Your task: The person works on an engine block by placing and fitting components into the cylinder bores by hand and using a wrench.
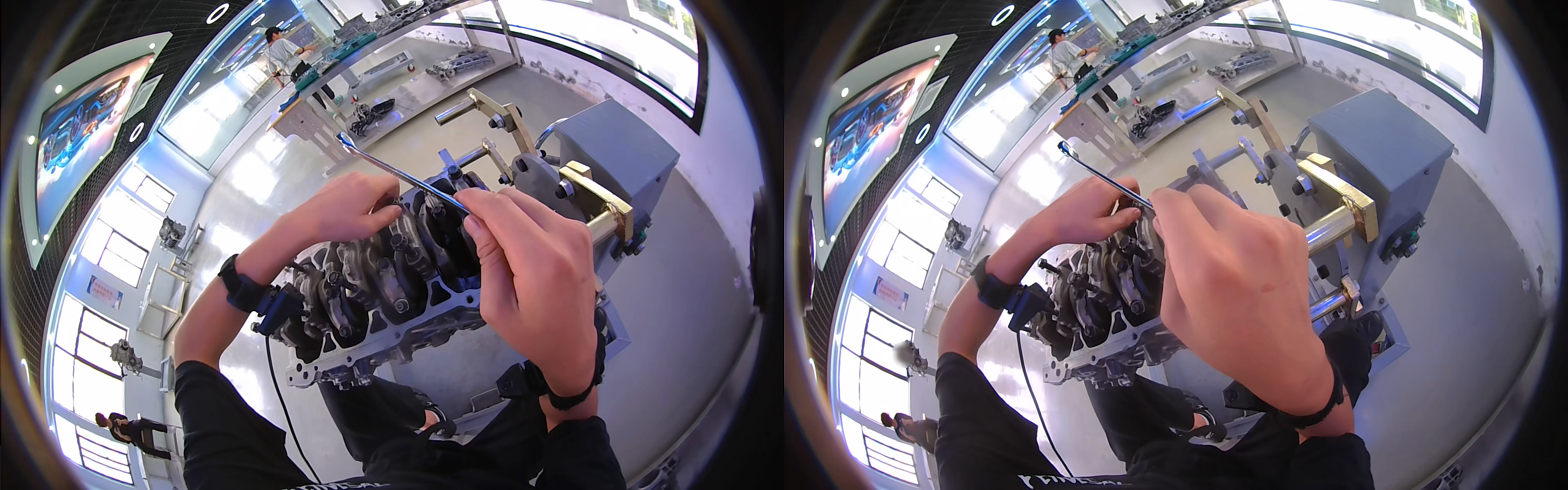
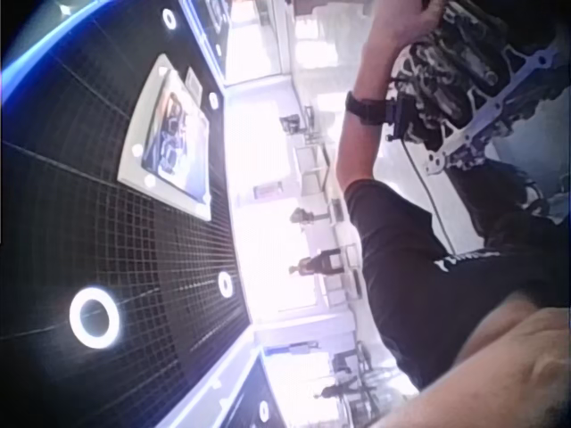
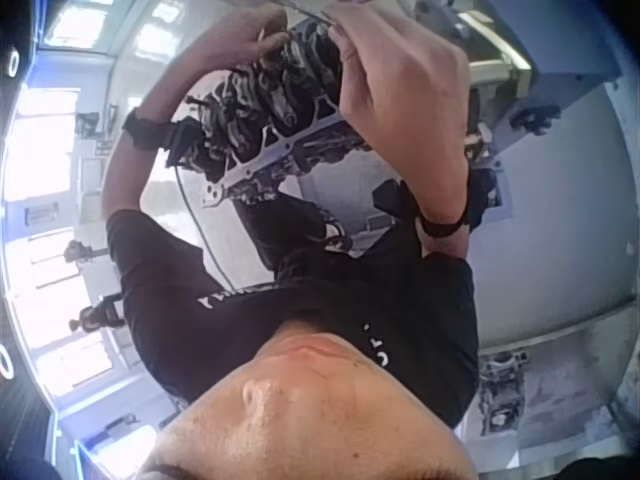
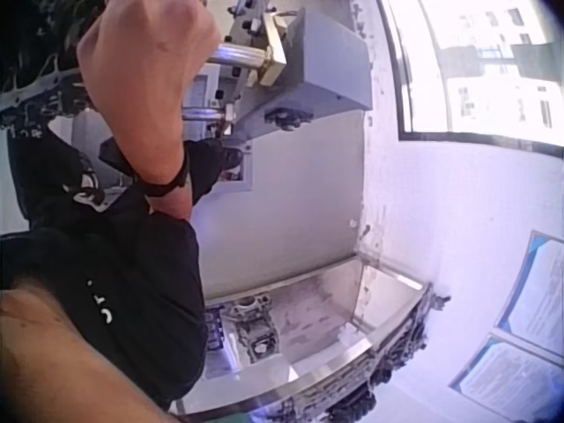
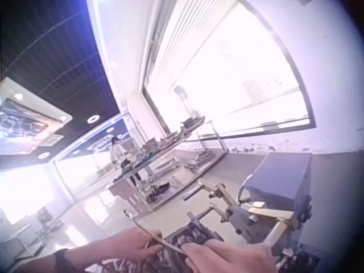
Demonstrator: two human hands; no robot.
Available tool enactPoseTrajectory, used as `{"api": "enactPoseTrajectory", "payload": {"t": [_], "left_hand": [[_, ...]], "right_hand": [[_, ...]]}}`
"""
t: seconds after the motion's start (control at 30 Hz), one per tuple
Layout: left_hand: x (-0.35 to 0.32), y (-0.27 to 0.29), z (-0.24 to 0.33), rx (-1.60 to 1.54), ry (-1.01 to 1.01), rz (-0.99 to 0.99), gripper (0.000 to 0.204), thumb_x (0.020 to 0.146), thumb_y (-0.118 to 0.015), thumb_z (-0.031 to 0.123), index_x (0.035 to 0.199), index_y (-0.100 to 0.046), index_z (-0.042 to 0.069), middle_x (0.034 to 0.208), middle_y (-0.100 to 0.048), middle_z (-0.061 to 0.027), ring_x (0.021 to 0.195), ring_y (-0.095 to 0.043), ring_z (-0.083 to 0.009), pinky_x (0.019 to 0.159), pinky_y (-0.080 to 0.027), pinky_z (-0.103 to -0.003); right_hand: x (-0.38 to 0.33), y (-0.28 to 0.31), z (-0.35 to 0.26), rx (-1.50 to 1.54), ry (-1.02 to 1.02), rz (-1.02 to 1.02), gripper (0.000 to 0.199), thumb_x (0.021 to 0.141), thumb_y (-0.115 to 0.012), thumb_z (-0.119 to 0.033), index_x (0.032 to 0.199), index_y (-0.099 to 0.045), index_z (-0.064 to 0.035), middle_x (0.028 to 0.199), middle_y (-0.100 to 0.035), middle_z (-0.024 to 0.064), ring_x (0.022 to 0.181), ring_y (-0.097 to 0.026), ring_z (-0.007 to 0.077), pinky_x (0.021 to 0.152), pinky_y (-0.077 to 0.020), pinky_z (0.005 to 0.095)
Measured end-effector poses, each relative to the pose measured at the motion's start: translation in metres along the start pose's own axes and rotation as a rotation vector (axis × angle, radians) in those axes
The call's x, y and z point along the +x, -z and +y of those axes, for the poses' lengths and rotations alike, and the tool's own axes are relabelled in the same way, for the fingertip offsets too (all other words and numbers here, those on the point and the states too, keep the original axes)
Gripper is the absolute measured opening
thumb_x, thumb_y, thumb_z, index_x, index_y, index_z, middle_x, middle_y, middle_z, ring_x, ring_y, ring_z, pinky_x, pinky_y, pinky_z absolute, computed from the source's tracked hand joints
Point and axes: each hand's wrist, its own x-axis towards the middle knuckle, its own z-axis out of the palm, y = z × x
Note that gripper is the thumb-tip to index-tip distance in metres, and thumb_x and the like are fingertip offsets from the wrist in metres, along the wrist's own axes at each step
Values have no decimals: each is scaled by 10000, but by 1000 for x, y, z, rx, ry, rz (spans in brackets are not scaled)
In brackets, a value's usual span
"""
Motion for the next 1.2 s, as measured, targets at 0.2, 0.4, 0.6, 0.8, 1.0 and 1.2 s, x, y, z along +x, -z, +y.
{"api": "enactPoseTrajectory", "payload": {"t": [0.2,0.4,0.6,0.8,1.0,1.2], "left_hand": [[4,-14,-16,39,-21,59,453,963,-562,443,808,-651,27,713,-618,-193,746,-631,-391,664,-464,-473],[1,-5,-3,-32,-29,59,472,981,-557,415,760,-617,3,672,-590,-201,671,-600,-392,623,-446,-482],[4,-7,-24,-104,-69,-27,456,962,-598,429,828,-612,-7,651,-551,-193,642,-591,-350,618,-441,-465],[4,1,-28,-150,-38,-113,345,943,-642,367,1027,-616,34,760,-597,-115,674,-566,-219,634,-443,-380],[8,16,-25,-201,-185,-157,270,900,-699,256,1057,-592,64,813,-602,-41,651,-529,-127,608,-432,-319],[32,47,-63,-291,-66,-210,307,937,-660,320,991,-604,24,864,-636,-50,761,-576,-135,698,-473,-320]], "right_hand": [[0,-2,-1,13,17,5,128,885,-608,34,999,-664,45,715,-585,143,560,-558,300,529,-423,350],[0,1,-1,14,0,0,127,885,-609,34,998,-666,45,710,-587,141,561,-563,290,531,-425,343],[-1,0,-2,24,9,16,129,885,-611,34,999,-671,46,710,-588,142,554,-561,290,528,-426,344],[-1,4,-3,15,-11,-33,124,886,-612,31,992,-675,48,749,-631,149,578,-597,293,545,-456,333],[-2,-1,-3,19,9,-12,117,882,-618,28,981,-678,39,790,-666,156,599,-627,304,553,-481,336],[-2,-3,-3,4,12,-32,113,874,-626,31,974,-679,32,781,-662,154,596,-624,313,547,-478,345]]}}
